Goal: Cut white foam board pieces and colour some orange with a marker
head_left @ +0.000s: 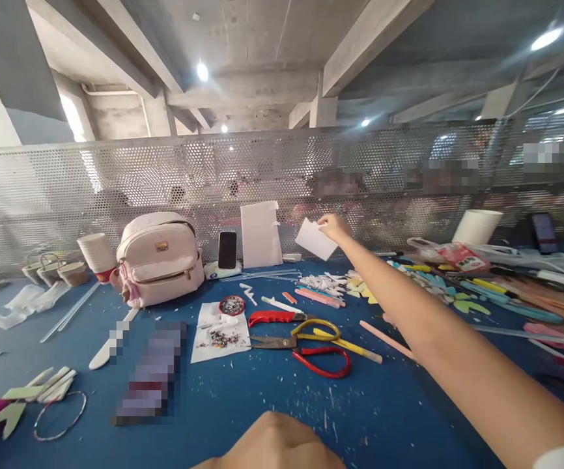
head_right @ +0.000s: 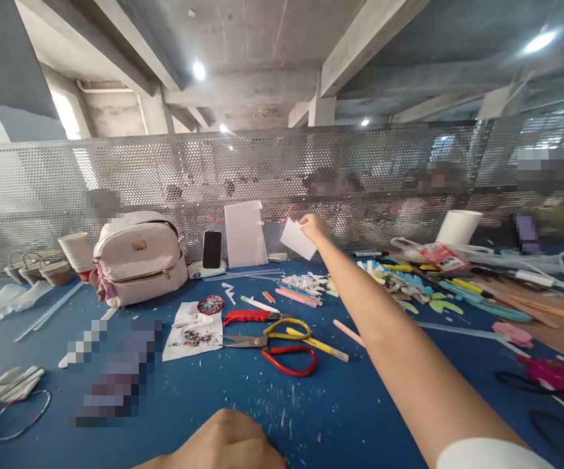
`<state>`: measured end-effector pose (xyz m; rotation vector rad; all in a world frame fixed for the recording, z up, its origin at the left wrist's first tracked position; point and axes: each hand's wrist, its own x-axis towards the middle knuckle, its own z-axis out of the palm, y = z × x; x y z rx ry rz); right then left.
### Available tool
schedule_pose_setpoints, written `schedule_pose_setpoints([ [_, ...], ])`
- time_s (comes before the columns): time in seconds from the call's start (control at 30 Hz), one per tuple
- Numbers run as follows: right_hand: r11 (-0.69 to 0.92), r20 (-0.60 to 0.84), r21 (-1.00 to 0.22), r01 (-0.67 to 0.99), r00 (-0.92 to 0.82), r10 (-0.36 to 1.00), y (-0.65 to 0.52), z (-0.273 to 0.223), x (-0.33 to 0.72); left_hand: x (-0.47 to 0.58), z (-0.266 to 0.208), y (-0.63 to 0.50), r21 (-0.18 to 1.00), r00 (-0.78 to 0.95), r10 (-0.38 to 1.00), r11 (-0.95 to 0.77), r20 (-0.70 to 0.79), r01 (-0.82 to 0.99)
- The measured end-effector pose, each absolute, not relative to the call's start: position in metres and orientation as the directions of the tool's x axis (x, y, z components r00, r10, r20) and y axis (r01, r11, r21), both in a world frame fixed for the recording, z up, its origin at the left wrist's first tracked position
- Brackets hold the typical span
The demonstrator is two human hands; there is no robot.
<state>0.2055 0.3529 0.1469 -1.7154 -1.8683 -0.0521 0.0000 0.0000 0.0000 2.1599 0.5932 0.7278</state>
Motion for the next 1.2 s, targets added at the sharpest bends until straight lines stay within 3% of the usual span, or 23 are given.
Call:
schedule_pose_setpoints([
  [0.17,0.402,0.671,-0.336,0.852,-0.083,0.737,0.298,0.161,0.177,0.001,0.002,-0.008,0.862,0.657,0.678,-0.501,0.331,0.083],
  [0.33,0.687,0.791,-0.189,0.701,-0.306,0.53,0.199,0.147,0.154,0.001,0.014,-0.006,0.961,0.367,0.898,-0.172,0.244,-0.217],
  [0.47,0.854,0.77,0.03,0.52,-0.557,0.312,0.101,0.115,0.164,-0.012,0.037,0.005,0.858,0.216,0.974,0.056,0.065,-0.511],
  [0.57,0.863,0.693,0.36,0.354,-0.721,0.006,0.046,0.087,0.183,-0.028,0.049,0.001,0.779,0.139,0.99,0.107,-0.026,-0.618],
  [0.6,0.864,0.676,0.39,0.319,-0.736,-0.033,0.034,0.078,0.19,-0.032,0.05,-0.002,0.768,0.137,0.988,0.14,-0.069,-0.625],
  [0.8,0.934,0.504,0.344,0.096,-0.858,-0.098,0.007,0.04,0.214,-0.039,0.023,-0.023,0.81,0.084,0.958,0.278,-0.275,-0.517],
  [0.93,0.973,0.425,0.229,0.035,-0.903,-0.067,0.012,0.036,0.232,-0.039,0.022,-0.029,0.841,0.067,0.955,0.287,-0.289,-0.46],
  [1.07,0.972,0.5,-0.051,0.23,-0.836,0.224,0.032,0.047,0.255,-0.049,0.034,-0.037,0.944,-0.069,0.987,0.12,-0.147,-0.307],
  [1.13,0.9,0.536,-0.231,0.37,-0.724,0.435,0.048,0.051,0.263,-0.056,0.034,-0.044,0.999,-0.134,0.991,-0.03,0.025,-0.037],
  [1.2,0.799,0.527,-0.366,0.477,-0.601,0.6,0.066,0.053,0.268,-0.063,0.027,-0.052,0.944,0.017,0.978,-0.207,0.21,0.257],
])
